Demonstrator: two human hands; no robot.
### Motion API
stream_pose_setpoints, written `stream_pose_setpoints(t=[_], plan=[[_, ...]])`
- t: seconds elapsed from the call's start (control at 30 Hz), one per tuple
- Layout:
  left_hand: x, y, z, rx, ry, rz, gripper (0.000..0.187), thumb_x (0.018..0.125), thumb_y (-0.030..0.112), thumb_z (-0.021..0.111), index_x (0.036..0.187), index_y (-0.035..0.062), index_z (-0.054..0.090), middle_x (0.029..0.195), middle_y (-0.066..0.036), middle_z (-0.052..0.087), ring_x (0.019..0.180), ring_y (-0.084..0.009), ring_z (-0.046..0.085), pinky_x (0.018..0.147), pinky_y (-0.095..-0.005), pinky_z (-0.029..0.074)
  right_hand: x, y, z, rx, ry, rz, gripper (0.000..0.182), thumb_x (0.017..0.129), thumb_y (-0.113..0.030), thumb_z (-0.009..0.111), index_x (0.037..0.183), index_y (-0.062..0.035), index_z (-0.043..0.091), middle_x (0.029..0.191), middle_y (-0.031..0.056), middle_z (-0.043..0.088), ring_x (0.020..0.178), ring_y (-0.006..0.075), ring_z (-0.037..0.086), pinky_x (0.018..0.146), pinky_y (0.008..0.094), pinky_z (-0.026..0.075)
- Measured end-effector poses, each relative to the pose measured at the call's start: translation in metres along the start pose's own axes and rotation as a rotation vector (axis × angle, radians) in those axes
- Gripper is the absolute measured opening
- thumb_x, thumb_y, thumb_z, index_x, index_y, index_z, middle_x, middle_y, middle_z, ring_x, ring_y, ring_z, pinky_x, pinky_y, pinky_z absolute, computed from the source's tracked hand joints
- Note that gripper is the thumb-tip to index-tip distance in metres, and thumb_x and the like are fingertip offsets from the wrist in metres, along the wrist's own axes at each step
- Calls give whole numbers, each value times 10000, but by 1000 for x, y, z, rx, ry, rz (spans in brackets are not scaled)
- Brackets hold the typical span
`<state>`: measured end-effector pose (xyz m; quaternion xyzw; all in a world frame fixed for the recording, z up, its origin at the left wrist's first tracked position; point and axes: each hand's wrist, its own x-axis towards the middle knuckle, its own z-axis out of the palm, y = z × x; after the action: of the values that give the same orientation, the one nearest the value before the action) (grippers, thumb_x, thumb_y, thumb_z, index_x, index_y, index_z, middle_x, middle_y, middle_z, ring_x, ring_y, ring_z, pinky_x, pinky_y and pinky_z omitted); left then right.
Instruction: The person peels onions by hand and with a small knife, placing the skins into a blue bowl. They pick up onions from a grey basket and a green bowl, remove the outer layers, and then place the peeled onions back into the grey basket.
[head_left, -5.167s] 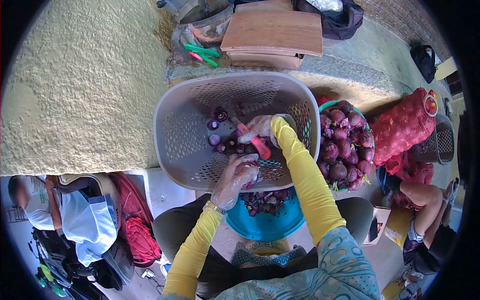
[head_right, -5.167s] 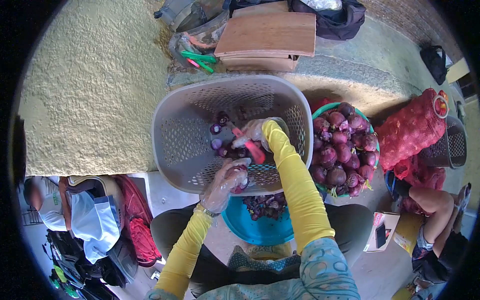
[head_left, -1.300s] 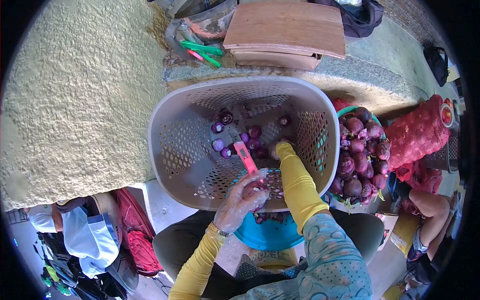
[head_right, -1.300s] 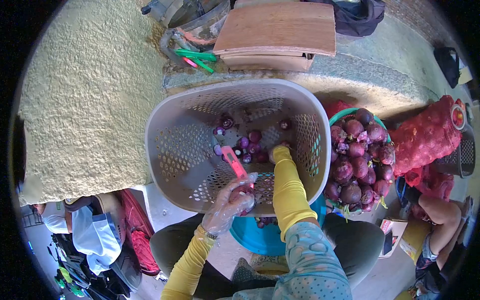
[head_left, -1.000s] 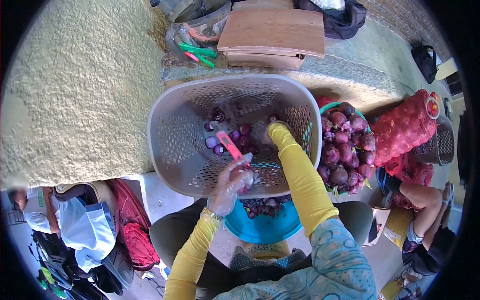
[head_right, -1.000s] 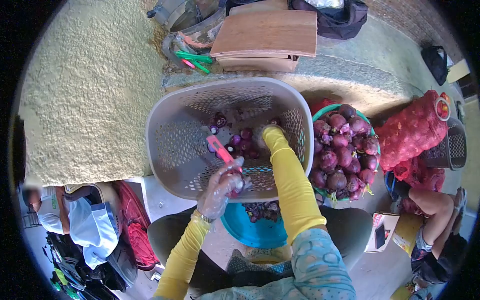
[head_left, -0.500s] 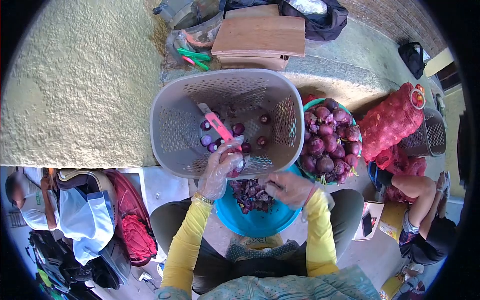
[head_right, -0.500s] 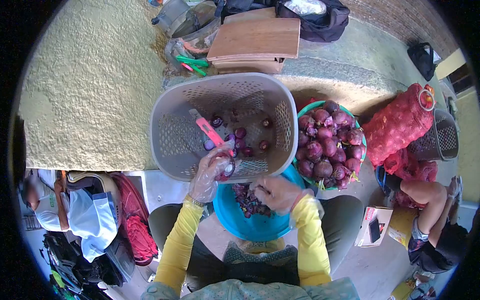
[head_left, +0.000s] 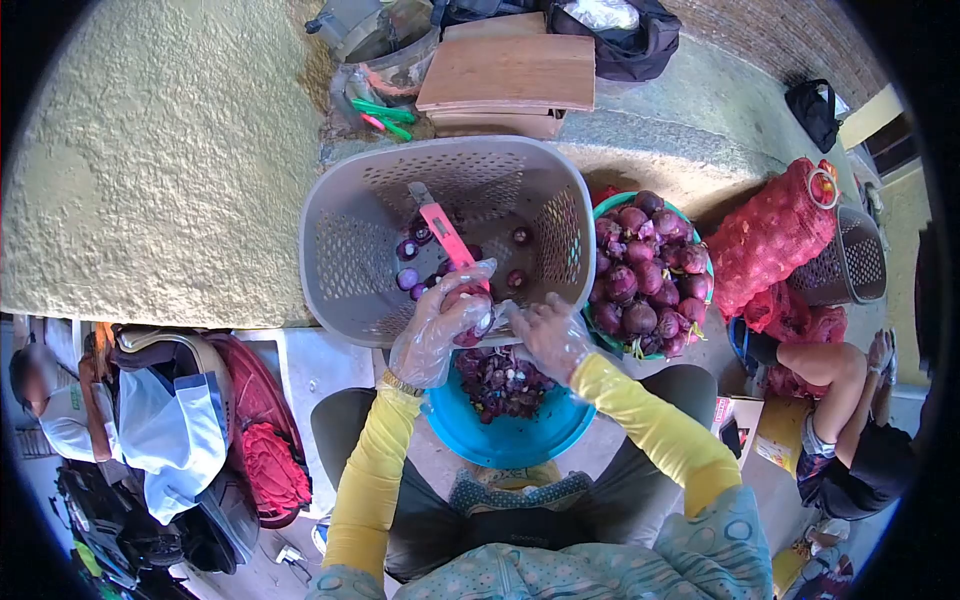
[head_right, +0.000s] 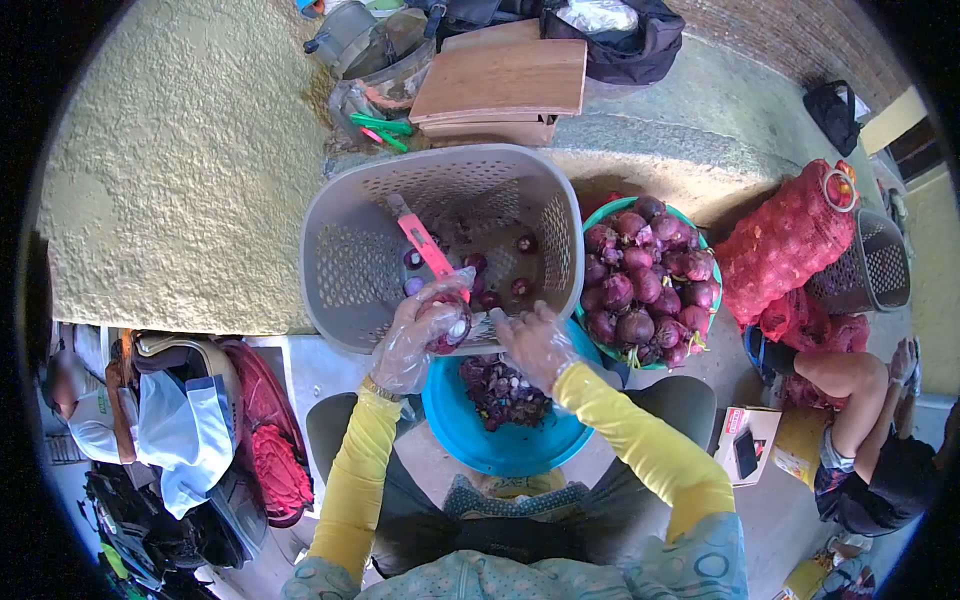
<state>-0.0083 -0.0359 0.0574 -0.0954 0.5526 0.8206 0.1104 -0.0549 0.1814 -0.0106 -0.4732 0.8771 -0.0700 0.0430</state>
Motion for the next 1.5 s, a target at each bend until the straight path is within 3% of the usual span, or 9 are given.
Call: stream_pose_setpoints(t=[0.1, 0.13, 0.37, 0.57, 0.67, 0.9, 1.17, 1.33, 1.5], plan=[[0, 5, 2, 16, -3, 30, 484, 922, 157, 652, 1370, 2, 556, 1107, -28, 609, 981, -104, 559, 934, -276, 460, 24, 14, 9, 18, -280, -51, 261, 920, -236, 603, 1108, -61, 653, 896, 111, 722, 853, 298, 731, 781, 471, 564], [0, 6, 3, 10, -6, 45, 486, 921, 160, 651, 1370, -1, 556, 1121, -29, 610, 994, -104, 562, 944, -279, 460, 31, 17, -3, -35, -116, -75, 153, 903, -201, 580, 974, -89, 656, 801, 102, 711, 708, 294, 728, 619, 466, 565], [8, -3, -10, -38, 51, 75, 484, 917, 181, 644, 1353, -12, 564, 1264, -59, 601, 1058, -124, 571, 991, -292, 452, 44, 38, -28, 184, -187, -100, 214, 891, -231, 624, 1033, -74, 653, 886, 162, 721, 859, 365, 719, 735, 513, 555], [6, 0, -1, -27, 12, 57, 489, 909, 191, 656, 1347, -11, 573, 1179, -43, 616, 1007, -112, 579, 954, -285, 472, 18, 57, -59, 418, 89, -204, 486, 928, -349, 692, 1300, -43, 628, 1104, 201, 704, 1089, 375, 677, 951, 433, 535], [3, 4, 4, 2, -36, -1, 499, 907, 196, 661, 1354, -6, 569, 1057, -30, 626, 929, -103, 577, 890, -264, 475, 5, 56, -93, 1078, -130, 223, 514, 1015, -352, 618, 1382, 2, 550, 1245, 191, 664, 1171, 293, 645, 1007, 358, 490], [-10, 7, 21, 16, -206, -155, 492, 886, 169, 670, 1317, -40, 559, 940, -9, 599, 831, -92, 538, 778, -259, 439, 28, 12, -61, 1684, 123, 273, 561, 1048, -347, 579, 1438, 28, 432, 1201, 124, 635, 1127, 191, 612, 1007, 325, 498], [-22, -8, 6, 4, -251, -160, 389, 959, 245, 665, 1259, 8, 587, 1019, -12, 608, 897, -88, 575, 832, -252, 490, 11, 13, -81, 1644, 201, 382, 405, 1081, -322, 497, 1317, 7, 518, 944, 29, 604, 829, 100, 560, 777, 276, 514], [-38, 4, 12, -206, -53, -238, 381, 1017, 296, 588, 1277, 17, 591, 1195, -116, 656, 1088, -228, 671, 992, -401, 552, -21, -15, -100, 1506, 151, 424, 363, 1088, -272, 442, 1359, -43, 522, 913, -16, 574, 698, 49, 498, 601, 200, 426], [-55, 8, 38, -549, 0, -204, 362, 1043, 345, 563, 1266, 60, 577, 1241, -161, 633, 1139, -315, 655, 1017, -496, 541, -52, -40, -84, 1744, 158, 425, 367, 1078, -239, 459, 1397, -57, 468, 976, -10, 562, 778, 63, 516, 700, 219, 454]])
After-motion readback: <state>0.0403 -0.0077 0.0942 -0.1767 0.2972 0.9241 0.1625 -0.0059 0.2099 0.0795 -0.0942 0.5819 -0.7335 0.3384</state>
